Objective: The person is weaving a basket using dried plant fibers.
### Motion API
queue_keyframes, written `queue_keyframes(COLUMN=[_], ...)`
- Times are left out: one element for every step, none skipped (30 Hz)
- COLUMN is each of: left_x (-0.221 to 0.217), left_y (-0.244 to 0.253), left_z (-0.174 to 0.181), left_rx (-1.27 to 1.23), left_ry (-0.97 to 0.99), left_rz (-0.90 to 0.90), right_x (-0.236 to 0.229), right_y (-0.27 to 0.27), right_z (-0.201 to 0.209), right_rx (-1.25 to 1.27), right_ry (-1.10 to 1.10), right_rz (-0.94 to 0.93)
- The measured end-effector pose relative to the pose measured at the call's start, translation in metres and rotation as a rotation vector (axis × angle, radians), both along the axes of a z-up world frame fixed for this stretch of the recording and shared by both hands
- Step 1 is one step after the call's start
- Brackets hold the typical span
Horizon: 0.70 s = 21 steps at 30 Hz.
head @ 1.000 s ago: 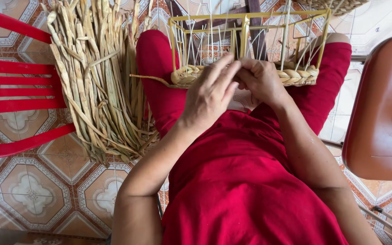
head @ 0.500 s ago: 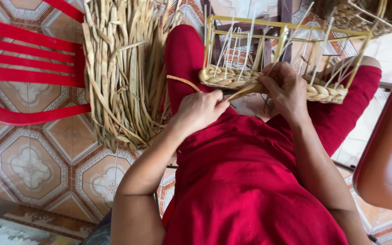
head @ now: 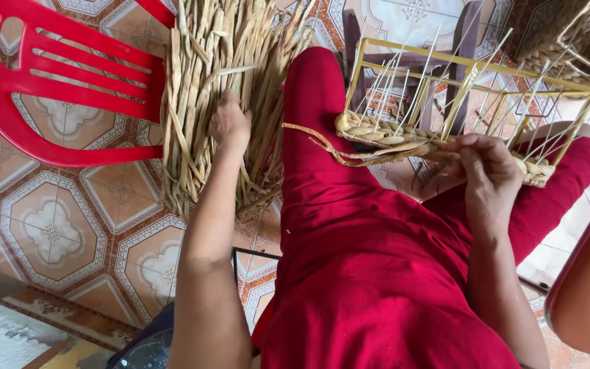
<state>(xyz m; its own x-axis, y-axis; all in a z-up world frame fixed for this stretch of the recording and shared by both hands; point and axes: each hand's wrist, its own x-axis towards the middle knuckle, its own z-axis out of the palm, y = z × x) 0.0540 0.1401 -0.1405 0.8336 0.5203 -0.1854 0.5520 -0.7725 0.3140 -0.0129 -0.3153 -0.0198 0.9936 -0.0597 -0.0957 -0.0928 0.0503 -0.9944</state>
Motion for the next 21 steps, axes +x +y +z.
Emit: queue_keyframes(left_x=[0.001, 0.001, -0.001, -0.002, -0.001, 0.000, 0.001, 0.001, 0.001, 0.003, 0.004, 0.005, 0.003, 0.002, 0.002, 0.003, 0.002, 0.001, 0.002, 0.002, 0.002], left_y=[0.005, 0.009, 0.011, 0.010, 0.009, 0.008, 0.010, 0.013, 0.015, 0.017, 0.019, 0.021, 0.026, 0.032, 0.036, 0.040, 0.043, 0.047, 0.041, 0.035, 0.029], left_z=[-0.008, -0.016, -0.025, -0.020, -0.015, -0.010, 0.000, 0.010, 0.020, 0.032, 0.044, 0.056, 0.059, 0.063, 0.066, 0.067, 0.066, 0.066, 0.068, 0.070, 0.071], left_rx=[0.001, 0.055, 0.107, 0.106, 0.006, -0.095, -0.094, -0.249, -0.404, -0.403, -0.657, -0.910, -0.909, -0.951, -0.991, -0.991, -1.052, -1.112, -1.111, -1.044, -0.979], left_ry=[-0.005, -0.033, -0.056, -0.056, -0.047, -0.038, -0.038, -0.066, -0.093, -0.092, -0.158, -0.224, -0.226, -0.371, -0.516, -0.517, -0.614, -0.712, -0.712, -0.714, -0.716], left_rz=[-0.003, -0.033, -0.063, -0.065, -0.026, 0.012, 0.011, 0.051, 0.093, 0.093, 0.194, 0.298, 0.299, 0.221, 0.140, 0.138, 0.129, 0.119, 0.121, 0.105, 0.091], right_x=[0.000, -0.001, -0.003, -0.004, -0.004, -0.004, -0.004, -0.004, -0.004, -0.004, -0.004, -0.004, -0.004, -0.005, -0.004, -0.004, -0.005, -0.005, -0.005, -0.005, -0.006], right_y=[-0.001, -0.002, -0.004, -0.004, -0.005, -0.005, -0.005, -0.006, -0.006, -0.006, -0.006, -0.006, -0.006, -0.006, -0.006, -0.006, -0.006, -0.006, -0.005, -0.005, -0.005], right_z=[0.000, -0.001, -0.001, -0.001, 0.000, 0.001, 0.000, -0.001, -0.002, -0.002, -0.002, -0.001, -0.002, -0.003, -0.003, -0.002, -0.001, 0.000, -0.001, -0.001, -0.002], right_rx=[0.001, -0.004, -0.011, -0.011, -0.017, -0.022, -0.021, -0.019, -0.016, -0.015, -0.007, 0.002, 0.003, 0.009, 0.015, 0.015, 0.015, 0.015, 0.015, 0.021, 0.026], right_ry=[-0.005, -0.004, 0.002, 0.003, 0.009, 0.016, 0.015, 0.024, 0.034, 0.035, 0.042, 0.048, 0.047, 0.047, 0.048, 0.046, 0.049, 0.051, 0.052, 0.061, 0.070], right_rz=[-0.003, -0.008, -0.012, -0.014, -0.010, -0.006, -0.007, -0.005, -0.003, -0.003, 0.000, 0.002, 0.004, 0.009, 0.012, 0.011, 0.018, 0.024, 0.025, 0.026, 0.028])
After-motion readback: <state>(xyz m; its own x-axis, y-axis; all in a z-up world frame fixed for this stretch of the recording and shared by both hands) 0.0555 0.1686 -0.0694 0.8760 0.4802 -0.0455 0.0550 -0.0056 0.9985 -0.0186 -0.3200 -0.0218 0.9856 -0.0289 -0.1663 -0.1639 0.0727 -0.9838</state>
